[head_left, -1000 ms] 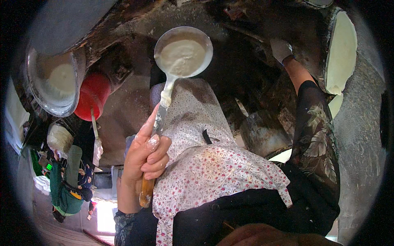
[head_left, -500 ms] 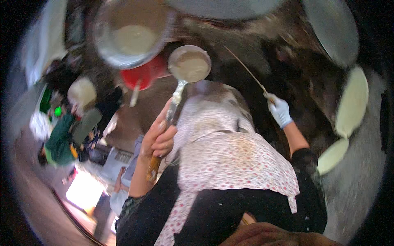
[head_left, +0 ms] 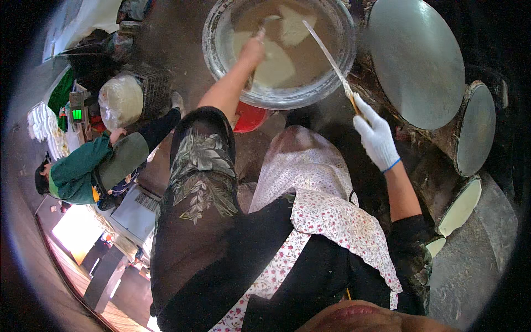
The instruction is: The person ladles batter onto multiple hot griddles, spreads it into thin crepes, flips them, and stacks the finished crepes. The person uses a ladle and a wooden spreader to manage several crepes at once.
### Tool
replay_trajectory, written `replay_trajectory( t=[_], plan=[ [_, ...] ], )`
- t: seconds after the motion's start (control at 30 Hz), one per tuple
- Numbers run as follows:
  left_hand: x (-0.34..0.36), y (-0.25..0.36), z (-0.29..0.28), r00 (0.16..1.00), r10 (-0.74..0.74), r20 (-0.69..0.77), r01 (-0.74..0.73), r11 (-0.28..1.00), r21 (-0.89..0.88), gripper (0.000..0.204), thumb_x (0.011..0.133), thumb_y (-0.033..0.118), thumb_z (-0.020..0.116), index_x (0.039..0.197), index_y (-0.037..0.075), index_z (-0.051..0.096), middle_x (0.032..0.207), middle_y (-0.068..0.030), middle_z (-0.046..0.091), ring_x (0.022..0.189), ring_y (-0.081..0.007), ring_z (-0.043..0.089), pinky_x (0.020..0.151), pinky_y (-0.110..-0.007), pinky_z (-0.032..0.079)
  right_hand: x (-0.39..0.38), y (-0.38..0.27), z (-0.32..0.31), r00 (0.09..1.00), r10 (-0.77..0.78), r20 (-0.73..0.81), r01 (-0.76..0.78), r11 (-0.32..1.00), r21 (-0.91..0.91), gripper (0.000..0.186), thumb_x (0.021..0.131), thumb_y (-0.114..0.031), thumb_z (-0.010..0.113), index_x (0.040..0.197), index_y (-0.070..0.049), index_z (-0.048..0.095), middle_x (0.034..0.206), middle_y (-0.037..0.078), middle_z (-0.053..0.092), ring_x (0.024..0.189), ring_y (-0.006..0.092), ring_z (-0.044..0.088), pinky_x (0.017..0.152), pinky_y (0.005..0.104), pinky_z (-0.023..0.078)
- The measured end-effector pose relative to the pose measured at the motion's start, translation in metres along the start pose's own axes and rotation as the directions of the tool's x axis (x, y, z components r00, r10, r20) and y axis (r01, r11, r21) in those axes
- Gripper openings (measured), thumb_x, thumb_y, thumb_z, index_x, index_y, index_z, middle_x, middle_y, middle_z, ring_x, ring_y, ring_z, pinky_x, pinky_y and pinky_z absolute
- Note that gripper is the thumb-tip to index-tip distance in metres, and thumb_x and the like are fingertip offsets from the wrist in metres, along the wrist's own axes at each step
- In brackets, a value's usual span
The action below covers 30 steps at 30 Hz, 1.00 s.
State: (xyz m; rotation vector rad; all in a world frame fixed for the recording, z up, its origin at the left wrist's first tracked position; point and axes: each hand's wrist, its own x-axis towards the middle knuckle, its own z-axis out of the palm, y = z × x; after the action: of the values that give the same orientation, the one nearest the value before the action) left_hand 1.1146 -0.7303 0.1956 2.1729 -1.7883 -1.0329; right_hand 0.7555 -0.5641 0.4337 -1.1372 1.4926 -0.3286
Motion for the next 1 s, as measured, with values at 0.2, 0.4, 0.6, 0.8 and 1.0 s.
replay_trajectory(
  t=[0.2, 0.4, 0.6, 0.8, 1.0],
  plan=[
    [-0.084, 0.004, -0.044, 0.884, 0.091, 0.458, -0.190, 0.966, 0.176, 0.047, 0.105, 0.022, 0.048, 0.151, 0.027, 0.055, 0.115, -0.0280, 0.072, 0.107, -0.0466, 0.070, 0.093, -0.056, 0.055, 0.063, -0.040, 0.007, 0.960, 0.231, 0.156, -0.175, 0.936, -0.307, 0.051, 0.099, -0.019, 0.059, 0.146, -0.001, 0.057, 0.126, 0.024, 0.073, 0.110, 0.0211, 0.070, 0.101, 0.0327, 0.050],
    [-0.071, -0.002, -0.048, 0.916, 0.099, 0.390, -0.195, 0.957, 0.215, 0.051, 0.103, 0.016, 0.044, 0.152, 0.021, 0.055, 0.107, -0.0319, 0.071, 0.103, -0.0473, 0.070, 0.092, -0.057, 0.054, 0.148, -0.049, 0.032, 0.975, 0.058, 0.213, 0.060, 0.858, -0.510, 0.040, 0.096, -0.018, 0.060, 0.132, -0.004, 0.069, 0.102, 0.024, 0.076, 0.092, 0.0339, 0.074, 0.087, 0.0387, 0.055],
    [-0.126, -0.027, -0.034, 0.842, -0.074, 0.535, 0.032, 0.996, 0.087, 0.042, 0.105, 0.015, 0.044, 0.141, 0.003, 0.063, 0.090, -0.0306, 0.073, 0.079, -0.0425, 0.074, 0.072, -0.051, 0.058, 0.107, -0.043, 0.014, 0.838, 0.455, 0.303, -0.316, 0.855, -0.410, 0.040, 0.095, -0.018, 0.062, 0.134, -0.011, 0.072, 0.075, 0.010, 0.069, 0.059, 0.0227, 0.062, 0.056, 0.0387, 0.047],
    [-0.152, -0.010, -0.017, 0.724, -0.298, 0.622, 0.620, 0.677, -0.396, 0.036, 0.106, 0.017, 0.047, 0.136, 0.005, 0.061, 0.065, -0.0106, 0.059, 0.050, -0.0218, 0.059, 0.048, -0.036, 0.049, 0.067, -0.066, 0.030, 0.676, 0.688, 0.265, -0.687, 0.718, -0.114, 0.049, 0.095, -0.021, 0.062, 0.143, -0.018, 0.065, 0.062, -0.004, 0.052, 0.042, 0.0077, 0.041, 0.036, 0.0247, 0.028],
    [-0.152, -0.005, 0.028, 0.483, -0.042, 0.875, 0.780, -0.433, -0.452, 0.027, 0.108, 0.014, 0.046, 0.081, 0.012, 0.041, 0.065, 0.0017, 0.043, 0.052, -0.0079, 0.045, 0.046, -0.023, 0.041, 0.032, -0.053, 0.060, 0.742, 0.611, 0.274, -0.666, 0.715, 0.210, 0.048, 0.102, -0.019, 0.058, 0.150, -0.017, 0.059, 0.061, -0.003, 0.052, 0.040, 0.0066, 0.040, 0.033, 0.0243, 0.030]
  ],
)
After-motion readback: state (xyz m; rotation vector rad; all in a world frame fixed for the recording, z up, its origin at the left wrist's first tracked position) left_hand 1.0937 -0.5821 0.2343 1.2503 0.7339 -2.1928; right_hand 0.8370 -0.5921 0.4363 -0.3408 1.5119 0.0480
